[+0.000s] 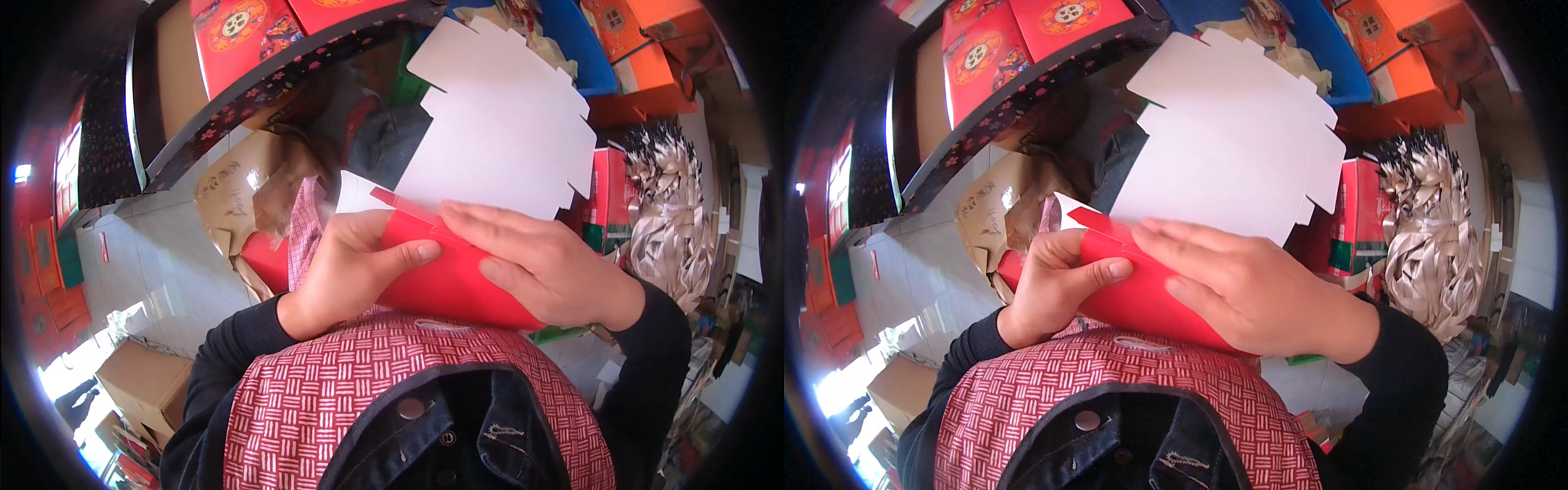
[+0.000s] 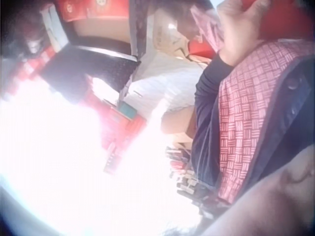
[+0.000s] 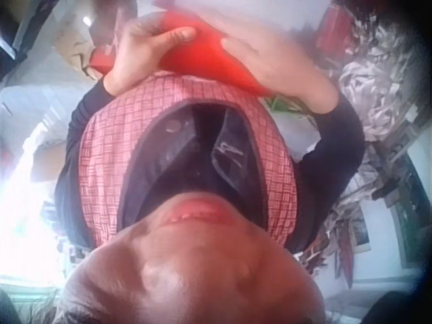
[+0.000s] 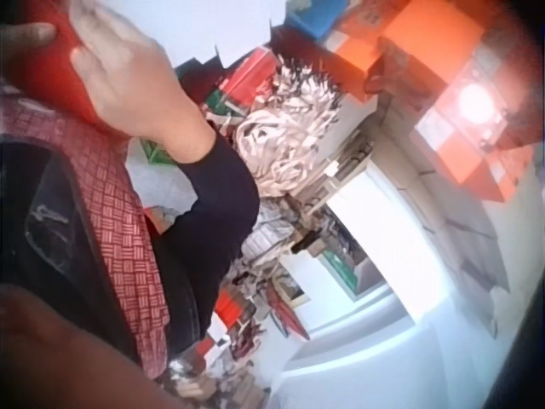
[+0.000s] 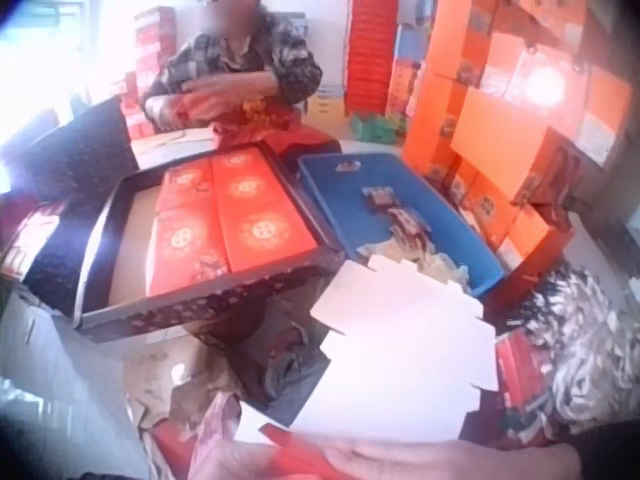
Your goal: The person folds flat white cardboard sheets into small red boxes by hand, repeatedly folding edges and tucking flaps to form the box shape. Finished boxes are placed into a larger black display box on the table. The person handles multiple sheets and completed boxes throughout the clip.
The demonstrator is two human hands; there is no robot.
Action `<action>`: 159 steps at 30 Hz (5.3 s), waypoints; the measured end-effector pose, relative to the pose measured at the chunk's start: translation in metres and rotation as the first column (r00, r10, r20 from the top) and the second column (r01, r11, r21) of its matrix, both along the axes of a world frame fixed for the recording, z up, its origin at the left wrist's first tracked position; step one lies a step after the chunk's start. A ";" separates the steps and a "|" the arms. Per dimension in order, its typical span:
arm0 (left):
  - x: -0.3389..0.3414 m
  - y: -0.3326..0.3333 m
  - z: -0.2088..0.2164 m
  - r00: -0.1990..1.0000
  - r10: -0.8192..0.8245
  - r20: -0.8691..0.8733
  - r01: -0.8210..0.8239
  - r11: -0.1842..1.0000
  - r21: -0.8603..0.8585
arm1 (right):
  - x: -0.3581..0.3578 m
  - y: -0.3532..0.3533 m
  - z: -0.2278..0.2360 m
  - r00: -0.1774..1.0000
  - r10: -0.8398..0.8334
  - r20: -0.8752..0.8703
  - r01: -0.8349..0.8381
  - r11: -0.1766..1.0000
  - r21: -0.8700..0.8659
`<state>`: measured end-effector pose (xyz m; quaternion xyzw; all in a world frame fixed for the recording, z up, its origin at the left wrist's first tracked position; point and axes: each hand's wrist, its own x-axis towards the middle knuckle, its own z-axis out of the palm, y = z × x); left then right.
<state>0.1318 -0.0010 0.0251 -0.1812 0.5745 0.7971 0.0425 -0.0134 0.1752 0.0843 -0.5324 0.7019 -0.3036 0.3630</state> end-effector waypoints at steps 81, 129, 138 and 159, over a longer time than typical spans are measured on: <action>-0.044 0.105 -0.075 0.972 0.095 -0.214 -0.017 0.940 0.341 | 0.065 0.023 -0.103 0.253 -0.682 0.686 0.940 0.007 -0.341; -0.042 0.118 -0.071 0.945 0.137 -0.296 -0.052 0.959 0.280 | 0.055 0.034 -0.117 0.185 -0.624 0.759 0.952 -0.078 -0.296; -0.033 0.114 -0.077 0.947 0.122 -0.296 -0.034 0.958 0.284 | 0.012 0.048 -0.091 0.378 -0.576 0.725 0.917 0.343 -0.205; -0.032 0.023 -0.026 0.891 -0.074 -0.449 -0.259 0.729 -0.634 | 0.036 0.029 -0.079 0.480 -0.618 0.622 0.870 0.423 -0.251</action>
